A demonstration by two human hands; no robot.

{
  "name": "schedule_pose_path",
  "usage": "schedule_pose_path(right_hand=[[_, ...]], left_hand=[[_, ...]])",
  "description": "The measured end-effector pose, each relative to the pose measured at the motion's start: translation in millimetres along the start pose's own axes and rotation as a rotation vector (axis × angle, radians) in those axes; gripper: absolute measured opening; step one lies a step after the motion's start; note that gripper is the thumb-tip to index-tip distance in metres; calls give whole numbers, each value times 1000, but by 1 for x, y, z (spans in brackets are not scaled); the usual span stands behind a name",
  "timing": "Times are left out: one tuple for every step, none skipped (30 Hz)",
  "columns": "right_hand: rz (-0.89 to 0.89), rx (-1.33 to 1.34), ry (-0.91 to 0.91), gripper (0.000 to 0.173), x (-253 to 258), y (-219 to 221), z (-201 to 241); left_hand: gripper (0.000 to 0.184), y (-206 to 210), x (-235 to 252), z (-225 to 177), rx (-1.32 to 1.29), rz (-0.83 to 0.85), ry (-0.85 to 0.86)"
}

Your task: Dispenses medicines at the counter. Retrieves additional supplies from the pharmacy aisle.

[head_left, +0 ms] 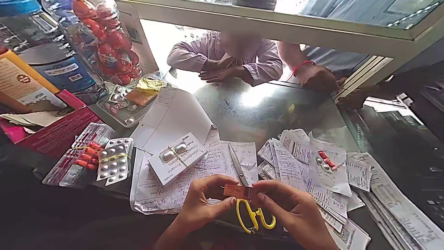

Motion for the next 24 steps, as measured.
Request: schedule_pose_path(right_hand=[[2, 8, 5, 19, 0, 0, -2], [3, 8, 6, 19, 0, 1, -3], [5, 1, 1, 19, 0, 2, -4], [8, -8, -2, 19, 1, 4, -4], [11, -19, -2, 18, 1, 4, -4], [14, -32, -2, 19, 2, 4, -3], [18, -40, -2, 19, 2, 4, -3], [21, -44, -10, 20, 2, 4, -3], [20, -41, -22, 20, 2, 3, -3], [18, -33, -33, 21, 2, 2, -3], [22, -22, -42, 21, 1, 2, -3], [26, -9, -52, 21, 0, 3, -3], [31, 3, -63, 20, -1, 4, -2], [35, 11, -72, 20, -2, 5, -2], [39, 16, -78, 20, -3, 6, -1], [43, 20, -81, 21, -5, 7, -1], [44, 24, -82, 21, -6, 9, -2], [44, 22, -79, 21, -8, 10, -2], [45, 17, -77, 21, -9, 10, -2], [50, 17, -75, 21, -9, 11, -2], [57, 21, -70, 21, -10, 12, -2], [61, 23, -67, 21, -10, 12, -2], [64, 24, -62, 21, -11, 12, -1], [65, 26, -57, 20, -11, 11, -1]], left_hand=[[33, 0, -1, 0, -1, -2, -3], [33, 0, -1, 0, 0, -6, -5], [32, -1, -1, 0, 1, -11, -4], [32, -2, -2, -2, 2, -16, -4], [32, -2, -1, -2, 4, -18, -3], [32, -3, -1, -3, 6, -19, -1], [32, -3, -1, -3, 10, -21, -2], [32, -3, -1, -3, 11, -25, -2], [32, -3, -1, -3, 7, -27, 2], [33, -3, -1, -2, 2, -32, 10], [34, -3, -1, -1, -4, -37, 18], [36, -3, -1, -1, -8, -45, 20], [37, -4, -1, -1, -10, -50, 19], [36, -4, -1, -1, -15, -46, 21], [35, -4, -1, -1, -23, -42, 29], [35, -4, -1, -1, -32, -41, 37], [35, -4, -1, -1, -38, -42, 43], [36, -4, -1, -1, -48, -41, 46], [36, -4, -2, -1, -53, -37, 45], [36, -4, -2, -1, -52, -34, 44], [36, -4, -2, -1, -44, -29, 43], [36, -4, -1, -1, -39, -25, 41], [36, -4, -1, -1, -37, -23, 41], [36, -3, -1, 0, -36, -23, 42]])
Point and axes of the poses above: each hand's wrist, its own x-axis towards the middle knuckle, its own y-axis out of the palm, z = x × y, the point moved 5 cm from there along x, towards the middle knuckle, and after that the axes turned 11 degrees about y, right-handed, at the moved point
